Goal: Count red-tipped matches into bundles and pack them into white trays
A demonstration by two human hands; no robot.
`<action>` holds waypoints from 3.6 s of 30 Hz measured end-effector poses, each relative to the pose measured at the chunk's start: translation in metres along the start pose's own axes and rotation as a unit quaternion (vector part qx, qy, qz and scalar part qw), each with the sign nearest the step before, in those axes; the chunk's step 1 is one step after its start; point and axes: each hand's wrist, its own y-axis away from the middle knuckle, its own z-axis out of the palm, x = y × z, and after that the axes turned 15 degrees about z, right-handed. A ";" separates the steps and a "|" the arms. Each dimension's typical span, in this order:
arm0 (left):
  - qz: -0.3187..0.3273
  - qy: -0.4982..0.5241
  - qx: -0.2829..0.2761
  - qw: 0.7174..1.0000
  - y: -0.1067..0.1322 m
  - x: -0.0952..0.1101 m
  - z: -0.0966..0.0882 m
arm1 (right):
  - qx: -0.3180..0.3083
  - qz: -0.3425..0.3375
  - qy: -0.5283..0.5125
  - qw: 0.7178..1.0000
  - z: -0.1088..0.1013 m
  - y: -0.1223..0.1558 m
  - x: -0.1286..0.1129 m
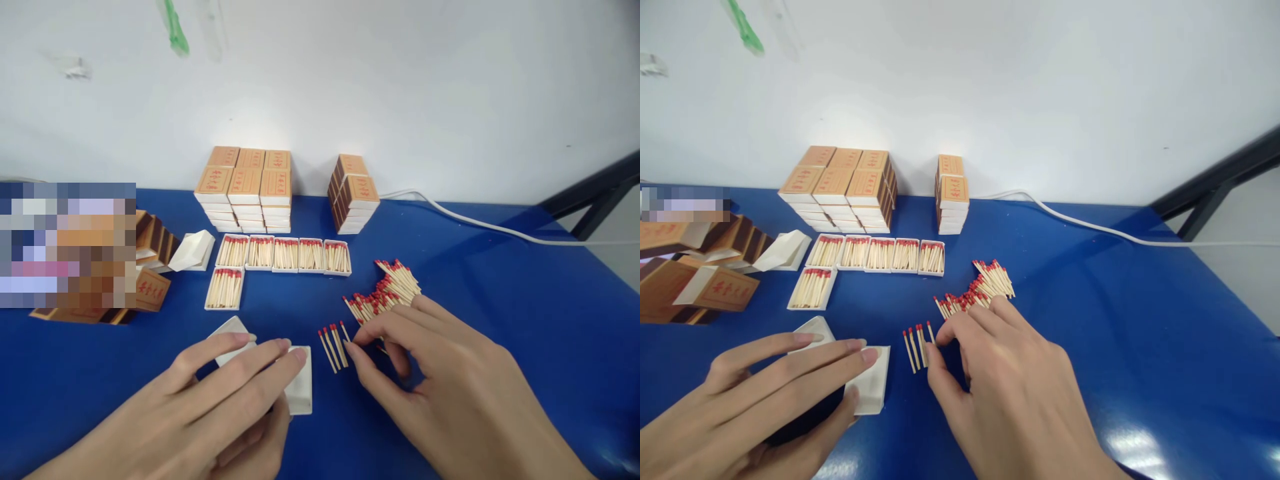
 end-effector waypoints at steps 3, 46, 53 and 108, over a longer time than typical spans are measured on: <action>-0.008 -0.009 0.004 1.000 0.003 0.000 0.001 | -0.001 -0.008 -0.006 1.000 0.003 0.002 -0.003; -0.019 -0.017 0.016 1.000 -0.007 -0.001 -0.002 | -0.025 0.042 -0.032 0.998 -0.008 -0.019 0.008; -0.035 -0.011 0.027 0.999 -0.008 0.005 0.003 | -0.029 -0.011 0.006 1.000 -0.027 -0.021 0.044; 0.006 -0.035 -0.035 0.999 0.008 -0.007 -0.009 | 0.109 -0.050 0.005 0.993 0.021 -0.019 0.006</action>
